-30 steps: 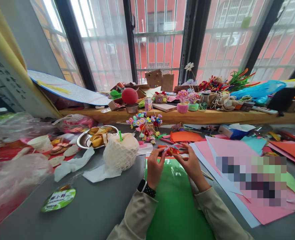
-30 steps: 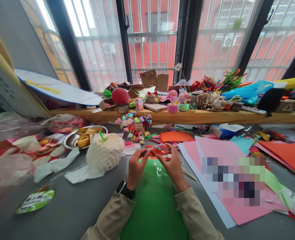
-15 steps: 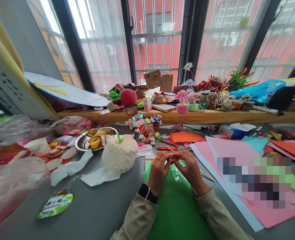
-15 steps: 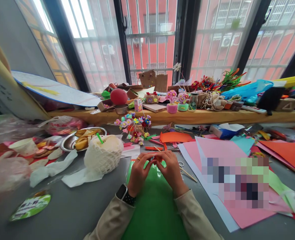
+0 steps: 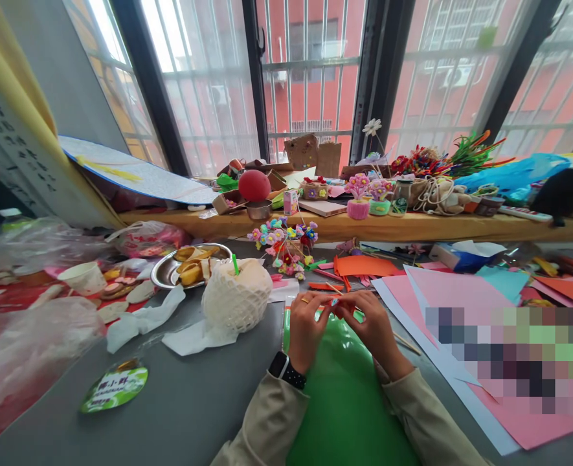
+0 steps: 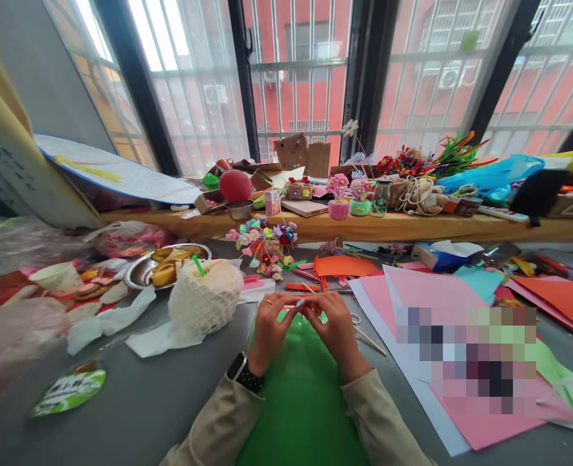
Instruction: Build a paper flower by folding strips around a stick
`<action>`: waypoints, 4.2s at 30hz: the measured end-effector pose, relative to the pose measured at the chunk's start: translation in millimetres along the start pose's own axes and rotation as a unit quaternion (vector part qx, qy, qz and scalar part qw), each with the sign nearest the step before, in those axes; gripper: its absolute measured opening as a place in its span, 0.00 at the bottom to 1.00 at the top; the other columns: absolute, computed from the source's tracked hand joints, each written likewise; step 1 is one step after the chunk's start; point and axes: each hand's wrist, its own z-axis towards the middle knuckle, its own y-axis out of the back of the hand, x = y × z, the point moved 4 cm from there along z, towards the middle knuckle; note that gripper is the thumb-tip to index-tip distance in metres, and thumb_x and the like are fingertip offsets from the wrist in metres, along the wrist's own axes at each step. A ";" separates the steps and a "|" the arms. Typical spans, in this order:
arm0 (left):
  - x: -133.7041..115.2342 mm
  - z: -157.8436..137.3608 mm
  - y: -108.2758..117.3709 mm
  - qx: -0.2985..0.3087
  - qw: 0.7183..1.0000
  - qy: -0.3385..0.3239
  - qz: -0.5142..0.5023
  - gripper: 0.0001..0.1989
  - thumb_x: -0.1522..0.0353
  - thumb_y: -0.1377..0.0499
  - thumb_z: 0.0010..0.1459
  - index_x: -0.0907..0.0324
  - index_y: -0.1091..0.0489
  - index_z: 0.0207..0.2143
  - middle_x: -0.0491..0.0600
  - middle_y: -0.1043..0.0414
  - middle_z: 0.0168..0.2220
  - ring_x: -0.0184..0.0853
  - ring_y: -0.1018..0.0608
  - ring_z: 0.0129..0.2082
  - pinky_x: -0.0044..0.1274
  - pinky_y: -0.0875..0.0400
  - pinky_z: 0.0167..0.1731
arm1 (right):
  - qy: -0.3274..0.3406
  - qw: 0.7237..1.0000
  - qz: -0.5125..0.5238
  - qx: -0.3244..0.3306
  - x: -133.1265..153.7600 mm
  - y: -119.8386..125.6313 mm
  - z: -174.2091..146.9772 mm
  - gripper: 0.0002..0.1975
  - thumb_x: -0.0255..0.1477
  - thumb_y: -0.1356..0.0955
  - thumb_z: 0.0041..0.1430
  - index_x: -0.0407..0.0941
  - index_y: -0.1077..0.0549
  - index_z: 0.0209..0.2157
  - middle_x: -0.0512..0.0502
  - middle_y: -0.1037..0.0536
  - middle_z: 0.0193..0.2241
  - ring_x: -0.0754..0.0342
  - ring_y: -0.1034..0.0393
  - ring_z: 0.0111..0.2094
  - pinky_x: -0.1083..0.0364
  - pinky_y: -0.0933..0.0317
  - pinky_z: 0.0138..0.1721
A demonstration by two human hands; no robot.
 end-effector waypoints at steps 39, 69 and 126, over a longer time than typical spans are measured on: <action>11.6 0.3 -12.5 0.221 0.857 0.233 -0.403 0.13 0.63 0.41 0.44 0.64 0.33 0.28 0.46 0.34 0.27 0.28 0.33 0.28 0.20 0.39 0.30 | -0.249 0.882 0.357 0.180 -3.4 -4.4 -0.3 0.14 0.38 0.34 0.46 0.42 0.38 0.24 0.54 0.37 0.20 0.62 0.43 0.21 0.61 0.49 0.21; 18.7 0.5 -15.8 0.252 0.870 0.212 -0.366 0.10 0.67 0.41 0.43 0.63 0.35 0.29 0.46 0.35 0.29 0.29 0.31 0.30 0.20 0.39 0.32 | -0.238 0.865 0.379 0.227 -19.7 -14.0 -7.2 0.11 0.35 0.34 0.47 0.42 0.36 0.28 0.51 0.32 0.25 0.60 0.37 0.26 0.60 0.43 0.27; 31.1 -5.3 -18.0 0.325 0.835 0.242 -0.371 0.15 0.64 0.38 0.38 0.64 0.31 0.29 0.47 0.32 0.28 0.29 0.30 0.29 0.21 0.37 0.31 | -0.230 0.874 0.336 0.264 -15.4 -11.2 -9.9 0.13 0.37 0.33 0.46 0.42 0.34 0.28 0.50 0.30 0.24 0.59 0.36 0.25 0.60 0.43 0.24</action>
